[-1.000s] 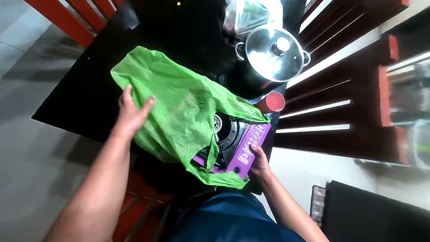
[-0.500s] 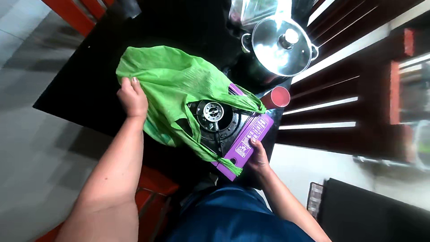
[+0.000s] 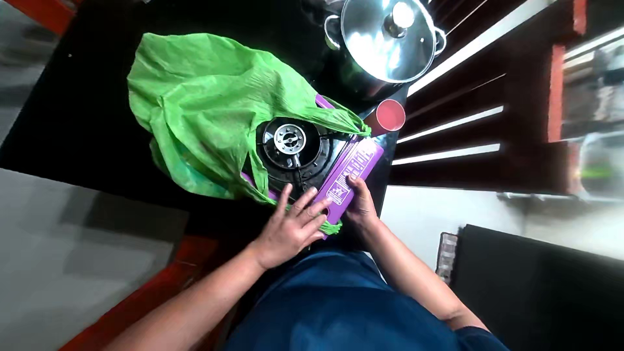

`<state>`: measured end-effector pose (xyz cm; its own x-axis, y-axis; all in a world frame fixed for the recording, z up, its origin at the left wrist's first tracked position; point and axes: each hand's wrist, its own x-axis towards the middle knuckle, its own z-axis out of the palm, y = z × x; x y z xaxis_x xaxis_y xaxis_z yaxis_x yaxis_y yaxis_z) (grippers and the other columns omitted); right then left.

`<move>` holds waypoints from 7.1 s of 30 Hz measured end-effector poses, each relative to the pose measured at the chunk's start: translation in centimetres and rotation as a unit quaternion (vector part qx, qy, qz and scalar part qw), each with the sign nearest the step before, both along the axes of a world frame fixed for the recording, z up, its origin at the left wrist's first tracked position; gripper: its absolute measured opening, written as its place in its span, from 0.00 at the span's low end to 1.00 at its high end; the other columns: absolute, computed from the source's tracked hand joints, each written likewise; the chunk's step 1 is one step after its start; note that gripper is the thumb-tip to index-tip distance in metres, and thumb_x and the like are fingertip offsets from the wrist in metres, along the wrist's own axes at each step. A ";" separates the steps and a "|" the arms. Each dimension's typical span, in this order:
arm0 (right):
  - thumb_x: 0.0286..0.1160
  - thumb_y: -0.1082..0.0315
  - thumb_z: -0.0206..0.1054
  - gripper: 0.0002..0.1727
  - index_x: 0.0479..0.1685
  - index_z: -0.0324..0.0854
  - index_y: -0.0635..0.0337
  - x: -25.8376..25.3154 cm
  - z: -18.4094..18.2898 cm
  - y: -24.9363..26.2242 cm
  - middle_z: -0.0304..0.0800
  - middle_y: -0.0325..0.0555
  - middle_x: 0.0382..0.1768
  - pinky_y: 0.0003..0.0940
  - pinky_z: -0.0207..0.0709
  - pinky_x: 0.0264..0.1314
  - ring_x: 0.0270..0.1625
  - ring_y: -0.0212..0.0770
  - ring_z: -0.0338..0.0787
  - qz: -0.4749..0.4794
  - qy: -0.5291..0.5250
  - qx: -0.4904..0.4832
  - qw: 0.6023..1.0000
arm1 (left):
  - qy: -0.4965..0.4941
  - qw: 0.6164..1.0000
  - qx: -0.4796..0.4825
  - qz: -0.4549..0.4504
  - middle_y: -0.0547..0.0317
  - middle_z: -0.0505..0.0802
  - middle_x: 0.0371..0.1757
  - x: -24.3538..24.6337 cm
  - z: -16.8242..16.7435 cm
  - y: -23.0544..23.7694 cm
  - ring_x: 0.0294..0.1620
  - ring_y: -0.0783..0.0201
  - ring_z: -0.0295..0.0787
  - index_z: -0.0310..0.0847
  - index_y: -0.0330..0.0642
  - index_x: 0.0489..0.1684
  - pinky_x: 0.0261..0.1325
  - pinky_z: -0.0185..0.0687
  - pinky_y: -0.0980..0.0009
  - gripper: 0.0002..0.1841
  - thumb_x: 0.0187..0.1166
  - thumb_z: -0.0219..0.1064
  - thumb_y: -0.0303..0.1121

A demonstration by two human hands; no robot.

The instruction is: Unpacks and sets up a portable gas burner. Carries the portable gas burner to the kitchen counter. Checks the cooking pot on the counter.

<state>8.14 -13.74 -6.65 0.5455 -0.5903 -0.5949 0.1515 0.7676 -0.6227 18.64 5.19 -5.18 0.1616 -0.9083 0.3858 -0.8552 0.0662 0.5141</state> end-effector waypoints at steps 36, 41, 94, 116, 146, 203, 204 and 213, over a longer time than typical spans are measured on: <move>0.72 0.66 0.67 0.19 0.58 0.70 0.62 -0.8 -0.7 0.5 0.92 0.51 0.39 0.41 0.92 0.46 0.41 0.42 0.96 0.010 -0.010 0.008 1.000 | 0.024 0.809 0.404 0.427 0.12 0.77 0.69 21.2 1.4 2.0 0.66 0.19 0.79 0.76 0.08 0.45 0.61 0.74 0.26 0.16 0.67 0.74 0.15; 0.76 0.69 0.62 0.15 0.58 0.69 0.62 -1.1 -0.6 1.4 0.92 0.53 0.39 0.43 0.92 0.46 0.42 0.44 0.96 0.007 -0.001 0.038 0.999 | 0.105 0.794 0.357 0.481 0.18 0.73 0.77 24.0 1.2 -1.1 0.75 0.20 0.73 0.66 0.12 0.71 0.71 0.65 0.27 0.19 0.84 0.53 0.15; 0.74 0.73 0.67 0.29 0.73 0.60 0.65 -1.1 -0.4 1.2 0.90 0.59 0.46 0.44 0.92 0.50 0.45 0.47 0.95 0.009 0.046 0.058 0.997 | 0.600 0.746 -0.070 0.280 0.51 0.88 0.59 26.4 6.7 -25.4 0.50 0.58 0.92 0.66 0.39 0.75 0.50 0.91 0.63 0.19 0.92 0.52 0.37; 0.75 0.67 0.63 0.21 0.64 0.68 0.64 -2.7 -0.6 0.8 0.92 0.53 0.44 0.42 0.92 0.50 0.45 0.43 0.95 0.049 0.037 0.025 0.998 | 0.107 0.931 0.196 0.289 0.35 0.77 0.80 18.6 2.6 -1.7 0.80 0.30 0.69 0.81 0.41 0.74 0.77 0.64 0.31 0.25 0.81 0.70 0.43; 0.72 0.63 0.69 0.20 0.59 0.75 0.62 -5.1 1.8 0.6 0.93 0.54 0.45 0.45 0.93 0.50 0.47 0.44 0.96 0.034 0.021 0.044 0.998 | 0.316 0.858 0.365 0.173 0.40 0.91 0.48 20.6 5.7 -8.2 0.48 0.50 0.90 0.79 0.33 0.63 0.59 0.83 0.46 0.29 0.84 0.66 0.54; 0.76 0.63 0.72 0.11 0.46 0.91 0.60 -4.9 2.3 -4.4 0.90 0.52 0.38 0.53 0.86 0.48 0.44 0.54 0.92 0.274 0.241 -0.760 0.538 | 0.113 0.905 0.265 0.313 0.35 0.90 0.56 4.6 3.0 -1.3 0.61 0.34 0.85 0.86 0.34 0.63 0.62 0.77 0.34 0.22 0.87 0.63 0.45; 0.77 0.66 0.71 0.08 0.42 0.90 0.61 -4.7 1.8 -4.2 0.89 0.51 0.35 0.50 0.87 0.44 0.41 0.52 0.92 0.262 0.229 -0.778 0.524 | 0.116 0.897 0.293 0.311 0.36 0.90 0.57 4.2 3.4 -1.6 0.61 0.35 0.86 0.85 0.34 0.65 0.62 0.78 0.34 0.24 0.87 0.63 0.47; 0.76 0.68 0.66 0.09 0.37 0.90 0.64 -6.7 0.5 2.9 0.88 0.49 0.28 0.36 0.83 0.27 0.27 0.44 0.89 0.173 0.232 -0.804 0.520 | 0.194 0.879 0.293 0.322 0.35 0.88 0.62 4.2 4.0 -1.4 0.64 0.37 0.84 0.78 0.33 0.73 0.66 0.76 0.36 0.27 0.83 0.70 0.44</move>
